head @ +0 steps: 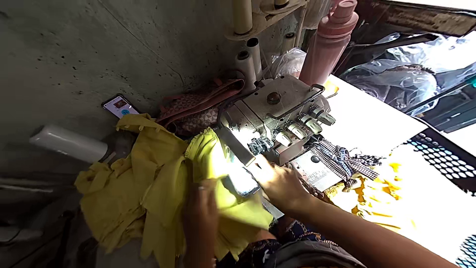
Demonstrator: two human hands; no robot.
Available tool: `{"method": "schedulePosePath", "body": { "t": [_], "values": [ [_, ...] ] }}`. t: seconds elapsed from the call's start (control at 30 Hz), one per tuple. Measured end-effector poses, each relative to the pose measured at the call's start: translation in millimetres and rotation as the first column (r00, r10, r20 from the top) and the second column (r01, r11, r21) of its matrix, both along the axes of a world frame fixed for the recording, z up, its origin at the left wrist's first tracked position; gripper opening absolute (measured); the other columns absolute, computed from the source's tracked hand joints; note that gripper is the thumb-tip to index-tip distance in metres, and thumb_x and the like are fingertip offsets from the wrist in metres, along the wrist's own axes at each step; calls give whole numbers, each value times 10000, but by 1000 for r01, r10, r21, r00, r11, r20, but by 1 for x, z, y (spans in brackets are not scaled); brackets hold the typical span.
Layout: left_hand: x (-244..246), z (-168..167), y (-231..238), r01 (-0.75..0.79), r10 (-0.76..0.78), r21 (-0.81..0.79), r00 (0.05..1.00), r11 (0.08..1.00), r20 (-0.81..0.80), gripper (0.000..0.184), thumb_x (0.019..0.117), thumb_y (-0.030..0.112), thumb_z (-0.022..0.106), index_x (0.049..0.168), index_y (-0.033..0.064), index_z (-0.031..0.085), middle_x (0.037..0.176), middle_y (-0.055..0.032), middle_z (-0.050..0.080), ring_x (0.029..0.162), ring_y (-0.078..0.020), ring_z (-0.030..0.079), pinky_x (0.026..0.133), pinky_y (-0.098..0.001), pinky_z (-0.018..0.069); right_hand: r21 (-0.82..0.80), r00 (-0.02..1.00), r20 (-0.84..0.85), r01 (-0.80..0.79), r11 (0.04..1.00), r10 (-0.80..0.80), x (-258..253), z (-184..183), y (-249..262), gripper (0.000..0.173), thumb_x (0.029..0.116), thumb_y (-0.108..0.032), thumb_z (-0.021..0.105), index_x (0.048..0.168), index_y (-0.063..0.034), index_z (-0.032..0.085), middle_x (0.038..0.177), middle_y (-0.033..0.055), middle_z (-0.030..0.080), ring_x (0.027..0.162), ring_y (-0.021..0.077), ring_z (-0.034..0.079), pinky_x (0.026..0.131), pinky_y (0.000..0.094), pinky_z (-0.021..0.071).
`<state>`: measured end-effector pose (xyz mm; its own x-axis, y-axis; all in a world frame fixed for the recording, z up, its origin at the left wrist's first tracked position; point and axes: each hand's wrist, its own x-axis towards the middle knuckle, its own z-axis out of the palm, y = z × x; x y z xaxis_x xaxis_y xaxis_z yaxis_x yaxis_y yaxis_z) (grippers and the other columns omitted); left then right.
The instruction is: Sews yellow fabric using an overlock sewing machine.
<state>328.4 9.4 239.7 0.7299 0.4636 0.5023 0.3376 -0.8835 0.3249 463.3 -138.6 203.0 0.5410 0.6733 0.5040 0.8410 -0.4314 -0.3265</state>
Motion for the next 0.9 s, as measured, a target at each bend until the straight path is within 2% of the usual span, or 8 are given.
{"method": "schedulePosePath", "body": {
  "t": [0.17, 0.3, 0.4, 0.47, 0.57, 0.7, 0.8, 0.9],
  "values": [
    [-104, 63, 65, -375, 381, -70, 905, 925, 189, 332, 992, 43, 491, 1200, -210, 548, 1147, -324, 637, 1075, -208, 635, 948, -309, 502, 261, 941, -217, -201, 944, 261, -28, -5, 5, 301, 917, -275, 670, 1141, -82, 724, 891, 123, 696, 642, 245, 671, 524, 412, 551],
    [-155, 61, 83, -633, 645, -128, 757, 763, 105, 362, 1010, 68, 488, 1248, -198, 545, 1201, -385, 609, 1155, -420, 604, 1009, -503, 459, 391, 844, -296, -321, 863, 448, -65, -31, 38, 258, 847, -244, 751, 1028, -78, 672, 830, 56, 689, 632, 170, 658, 523, 365, 549],
    [-163, 50, 85, -668, 684, -160, 726, 727, 76, 348, 1014, 71, 495, 1249, -178, 559, 1192, -395, 608, 1146, -482, 598, 983, -598, 445, 247, 737, -470, -420, 873, 487, -86, -30, 72, 482, 873, -306, 771, 1264, -47, 657, 979, 135, 739, 725, 297, 716, 608, 522, 573],
    [-164, 51, 84, -665, 687, -185, 719, 724, 102, 338, 1016, 64, 489, 1254, -164, 569, 1195, -368, 623, 1144, -423, 614, 989, -550, 456, 38, 716, -566, -472, 881, 408, -88, -25, 102, 619, 924, -348, 716, 1443, -60, 541, 1093, 189, 726, 850, 389, 723, 701, 604, 560],
    [-178, 60, 85, -641, 659, -155, 723, 752, 205, 322, 1005, 45, 476, 1240, -151, 577, 1184, -315, 642, 1117, -284, 629, 982, -406, 482, -129, 727, -613, -477, 869, 308, -70, -13, 140, 407, 975, -187, 641, 1343, -14, 617, 1148, 272, 696, 1008, 493, 686, 822, 690, 514],
    [-245, 83, 104, -720, 705, -76, 644, 690, 297, 454, 1033, 67, 432, 1359, -249, 431, 1367, -445, 487, 1314, -473, 503, 1126, -483, 386, 338, 521, -609, -512, 790, 598, -42, 74, 125, 311, 1027, -259, 596, 1116, 16, 711, 1036, 153, 666, 917, 234, 648, 841, 432, 536],
    [-262, 104, 103, -777, 723, -41, 564, 629, 399, 434, 1046, 150, 507, 1245, -235, 539, 1227, -368, 608, 1154, -310, 620, 995, -331, 479, 595, 491, -480, -427, 681, 727, -24, 155, 106, 214, 1055, -223, 546, 1035, -48, 667, 912, 11, 614, 748, 35, 573, 674, 215, 495],
    [-243, 118, 77, -341, 336, -33, 897, 939, 288, 603, 977, 170, 616, 1382, -219, 396, 1428, -364, 469, 1328, -265, 500, 1076, -336, 438, 562, 605, -302, -512, 650, 737, -26, 202, 116, 255, 1072, -259, 536, 931, -61, 612, 720, 13, 522, 578, 71, 488, 515, 231, 408]
  ]
}}
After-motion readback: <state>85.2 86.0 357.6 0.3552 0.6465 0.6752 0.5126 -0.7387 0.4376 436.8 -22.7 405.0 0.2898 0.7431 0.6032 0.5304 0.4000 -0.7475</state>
